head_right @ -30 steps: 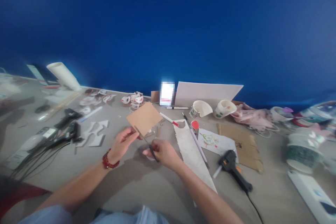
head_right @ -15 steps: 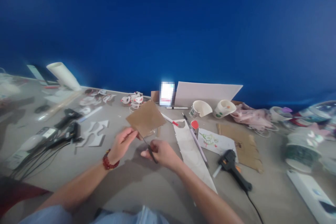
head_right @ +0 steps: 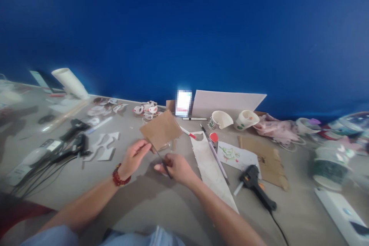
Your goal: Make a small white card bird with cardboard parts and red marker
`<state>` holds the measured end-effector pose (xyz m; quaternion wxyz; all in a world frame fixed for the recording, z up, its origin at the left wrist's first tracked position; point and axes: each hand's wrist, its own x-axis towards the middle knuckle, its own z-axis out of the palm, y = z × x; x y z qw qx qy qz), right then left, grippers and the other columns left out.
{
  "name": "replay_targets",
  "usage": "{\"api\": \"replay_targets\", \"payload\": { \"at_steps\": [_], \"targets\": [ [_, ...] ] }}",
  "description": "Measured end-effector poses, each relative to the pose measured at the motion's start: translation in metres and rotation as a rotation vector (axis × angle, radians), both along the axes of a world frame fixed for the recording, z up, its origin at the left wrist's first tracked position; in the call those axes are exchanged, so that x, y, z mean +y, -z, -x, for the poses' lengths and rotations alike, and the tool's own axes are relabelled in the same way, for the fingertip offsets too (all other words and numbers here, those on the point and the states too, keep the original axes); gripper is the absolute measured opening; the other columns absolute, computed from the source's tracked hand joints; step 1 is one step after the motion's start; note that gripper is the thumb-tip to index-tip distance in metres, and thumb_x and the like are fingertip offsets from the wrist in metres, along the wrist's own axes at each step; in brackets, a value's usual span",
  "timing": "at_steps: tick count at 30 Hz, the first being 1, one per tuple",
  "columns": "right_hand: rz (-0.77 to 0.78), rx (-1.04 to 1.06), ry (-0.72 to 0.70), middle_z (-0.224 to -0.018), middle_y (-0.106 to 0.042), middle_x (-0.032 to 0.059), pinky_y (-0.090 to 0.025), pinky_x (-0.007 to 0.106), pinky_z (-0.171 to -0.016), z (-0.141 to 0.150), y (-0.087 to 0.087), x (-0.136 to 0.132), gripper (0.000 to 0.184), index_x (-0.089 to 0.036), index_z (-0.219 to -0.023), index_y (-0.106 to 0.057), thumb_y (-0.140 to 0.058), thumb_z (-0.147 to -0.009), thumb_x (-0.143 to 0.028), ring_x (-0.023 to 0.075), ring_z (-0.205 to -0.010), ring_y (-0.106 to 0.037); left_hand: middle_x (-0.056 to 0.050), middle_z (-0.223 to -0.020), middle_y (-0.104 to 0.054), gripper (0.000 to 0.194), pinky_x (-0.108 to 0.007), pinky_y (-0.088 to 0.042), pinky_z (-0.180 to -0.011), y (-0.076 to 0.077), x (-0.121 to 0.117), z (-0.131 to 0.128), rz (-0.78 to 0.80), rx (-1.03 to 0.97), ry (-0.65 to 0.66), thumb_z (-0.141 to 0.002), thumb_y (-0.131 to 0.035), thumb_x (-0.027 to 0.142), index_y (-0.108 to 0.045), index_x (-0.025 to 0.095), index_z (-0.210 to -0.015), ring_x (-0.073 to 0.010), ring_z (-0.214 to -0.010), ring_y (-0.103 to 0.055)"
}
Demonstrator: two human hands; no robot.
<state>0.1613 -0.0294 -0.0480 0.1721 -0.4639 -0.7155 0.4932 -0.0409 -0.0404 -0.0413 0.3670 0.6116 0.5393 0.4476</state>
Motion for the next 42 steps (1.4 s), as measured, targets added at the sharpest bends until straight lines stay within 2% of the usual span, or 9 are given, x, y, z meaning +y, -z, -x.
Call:
{"api": "replay_targets", "payload": {
  "at_steps": [12, 20, 28, 42],
  "targets": [
    [-0.071, -0.034, 0.013, -0.054, -0.027, -0.0070, -0.018, 0.023, -0.048, 0.0007, 0.0049, -0.0008, 0.059, -0.022, -0.059, -0.029, -0.062, -0.072, -0.069, 0.0102, -0.055, -0.026, -0.001, -0.071, -0.065, 0.032, -0.022, -0.044, -0.063, 0.0025, 0.0004, -0.0015, 0.007, -0.036, -0.010, -0.091, -0.051, 0.044, -0.061, 0.017, -0.076, -0.0142, -0.066, -0.057],
    [-0.064, -0.029, 0.027, -0.054, -0.027, -0.0073, -0.018, 0.023, -0.048, 0.0011, 0.0033, -0.0016, 0.060, -0.022, -0.058, -0.029, -0.062, -0.070, -0.070, 0.0100, -0.054, -0.026, 0.001, -0.069, -0.061, 0.031, -0.021, -0.041, -0.060, 0.0035, 0.0011, -0.0005, 0.015, -0.019, 0.001, -0.091, -0.051, 0.042, -0.060, 0.017, -0.076, -0.0127, -0.062, -0.052],
    [-0.018, -0.012, 0.005, -0.054, -0.033, -0.0066, -0.020, 0.022, -0.048, 0.0049, 0.0047, 0.0009, 0.058, -0.021, -0.059, -0.036, -0.064, -0.068, -0.071, 0.0101, -0.054, -0.029, 0.003, -0.060, -0.053, 0.031, -0.022, -0.038, -0.057, 0.0004, -0.0014, -0.0034, 0.002, 0.015, 0.026, -0.091, -0.051, 0.042, -0.057, 0.018, -0.072, -0.0121, -0.058, -0.047],
    [-0.094, -0.045, 0.014, -0.055, -0.031, -0.0070, -0.020, 0.023, -0.050, 0.0036, 0.0097, 0.0010, 0.059, -0.021, -0.060, -0.033, -0.059, -0.074, -0.071, 0.0096, -0.054, -0.029, 0.003, -0.058, -0.048, 0.031, -0.021, -0.036, -0.053, 0.0008, -0.0012, -0.0049, 0.021, -0.006, 0.018, -0.090, -0.051, 0.042, -0.055, 0.018, -0.070, -0.0123, -0.057, -0.044]
  ]
}}
